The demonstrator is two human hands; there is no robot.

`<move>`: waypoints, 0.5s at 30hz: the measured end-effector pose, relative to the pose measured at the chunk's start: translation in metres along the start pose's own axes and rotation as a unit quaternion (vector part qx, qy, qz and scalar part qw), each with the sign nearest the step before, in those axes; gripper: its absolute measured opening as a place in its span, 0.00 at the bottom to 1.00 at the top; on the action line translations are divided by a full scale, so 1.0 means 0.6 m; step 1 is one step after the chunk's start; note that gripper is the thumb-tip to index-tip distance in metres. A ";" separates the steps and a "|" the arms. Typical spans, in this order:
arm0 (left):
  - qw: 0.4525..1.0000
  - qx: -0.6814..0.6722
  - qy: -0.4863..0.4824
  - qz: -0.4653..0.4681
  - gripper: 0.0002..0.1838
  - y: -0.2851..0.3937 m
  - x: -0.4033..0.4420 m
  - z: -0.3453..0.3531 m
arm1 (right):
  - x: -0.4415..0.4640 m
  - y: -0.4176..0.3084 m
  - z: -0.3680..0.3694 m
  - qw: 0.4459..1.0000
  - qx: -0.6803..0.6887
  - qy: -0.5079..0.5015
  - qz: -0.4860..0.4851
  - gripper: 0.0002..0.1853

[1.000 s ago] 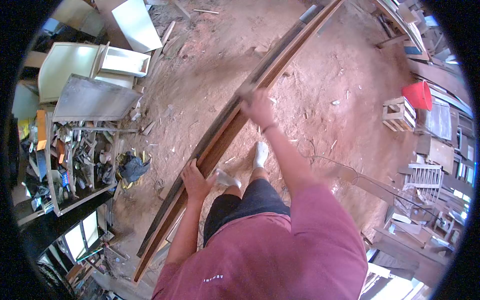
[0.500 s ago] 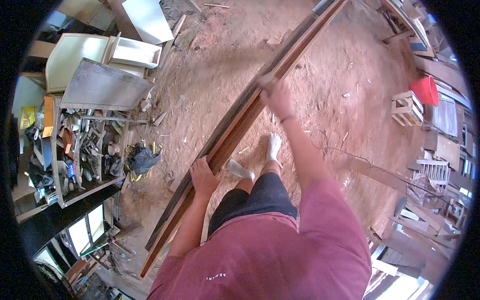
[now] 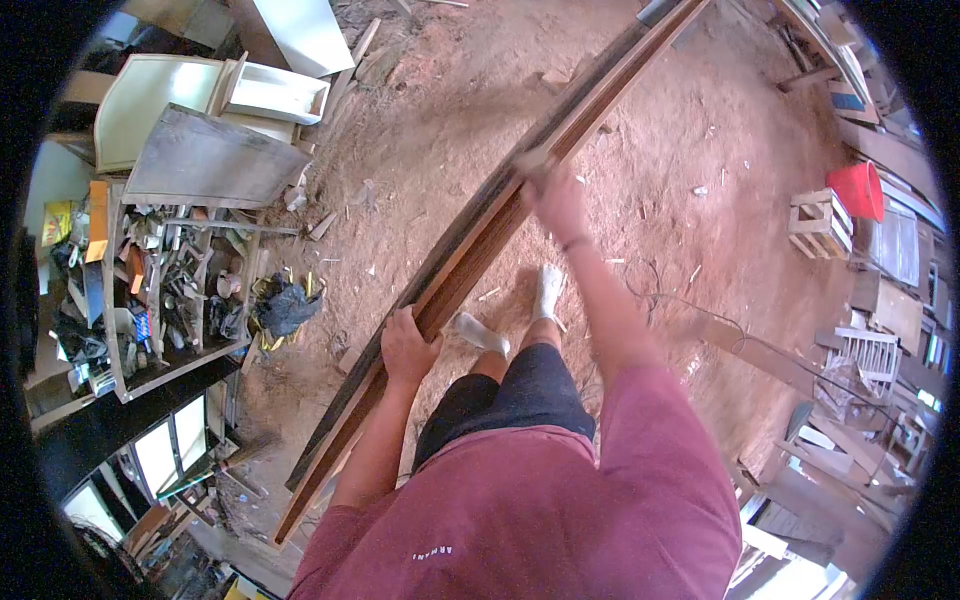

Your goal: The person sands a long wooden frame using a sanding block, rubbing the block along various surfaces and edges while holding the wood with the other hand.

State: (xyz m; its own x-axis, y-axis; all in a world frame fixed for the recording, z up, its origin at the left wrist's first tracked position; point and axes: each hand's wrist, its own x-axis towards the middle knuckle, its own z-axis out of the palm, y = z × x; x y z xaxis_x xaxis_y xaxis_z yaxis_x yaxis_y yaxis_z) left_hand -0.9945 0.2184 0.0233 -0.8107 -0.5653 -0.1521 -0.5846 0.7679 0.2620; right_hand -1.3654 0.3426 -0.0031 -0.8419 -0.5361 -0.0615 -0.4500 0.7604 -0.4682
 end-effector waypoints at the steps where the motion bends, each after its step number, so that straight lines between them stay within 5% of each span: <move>1: 1.000 -0.002 0.002 -0.004 0.45 0.001 0.002 0.003 | -0.067 -0.038 0.027 0.997 0.000 -0.051 -0.054 0.23; 3: 1.000 0.004 0.018 0.016 0.42 -0.007 -0.001 0.008 | -0.214 -0.141 0.057 0.980 0.008 -0.169 -0.108 0.26; 6: 0.999 -0.040 0.020 0.011 0.39 -0.011 0.002 0.009 | -0.291 -0.160 0.090 0.957 0.110 -0.076 -0.258 0.30; 8: 0.999 -0.034 0.023 0.004 0.40 -0.008 0.006 0.003 | -0.203 -0.067 0.120 0.967 0.026 -0.133 -0.216 0.31; 9: 0.999 -0.029 0.025 0.013 0.40 -0.006 0.002 0.000 | -0.138 -0.004 0.108 0.971 0.031 -0.009 -0.237 0.29; 10: 0.999 -0.024 0.024 0.011 0.41 -0.005 -0.002 0.004 | -0.056 -0.020 0.002 0.979 0.044 -0.179 -0.090 0.26; 12: 0.999 -0.029 0.011 -0.003 0.43 -0.006 -0.003 0.004 | 0.044 0.052 -0.023 0.984 0.017 0.028 -0.178 0.26; 13: 0.999 -0.046 -0.002 -0.012 0.45 -0.004 -0.004 0.000 | 0.059 0.083 0.000 0.987 -0.037 0.130 -0.088 0.31; 15: 0.999 -0.040 0.004 -0.024 0.45 -0.010 -0.006 0.007 | 0.016 0.060 0.042 0.987 -0.031 0.112 -0.109 0.35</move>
State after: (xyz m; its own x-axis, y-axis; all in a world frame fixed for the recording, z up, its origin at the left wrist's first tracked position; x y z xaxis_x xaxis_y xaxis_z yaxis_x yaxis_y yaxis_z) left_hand -0.9885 0.2171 0.0186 -0.7812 -0.6040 -0.1579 -0.6183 0.7137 0.3292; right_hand -1.3824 0.3559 -0.0426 -0.7644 -0.6007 0.2344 -0.6396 0.6602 -0.3937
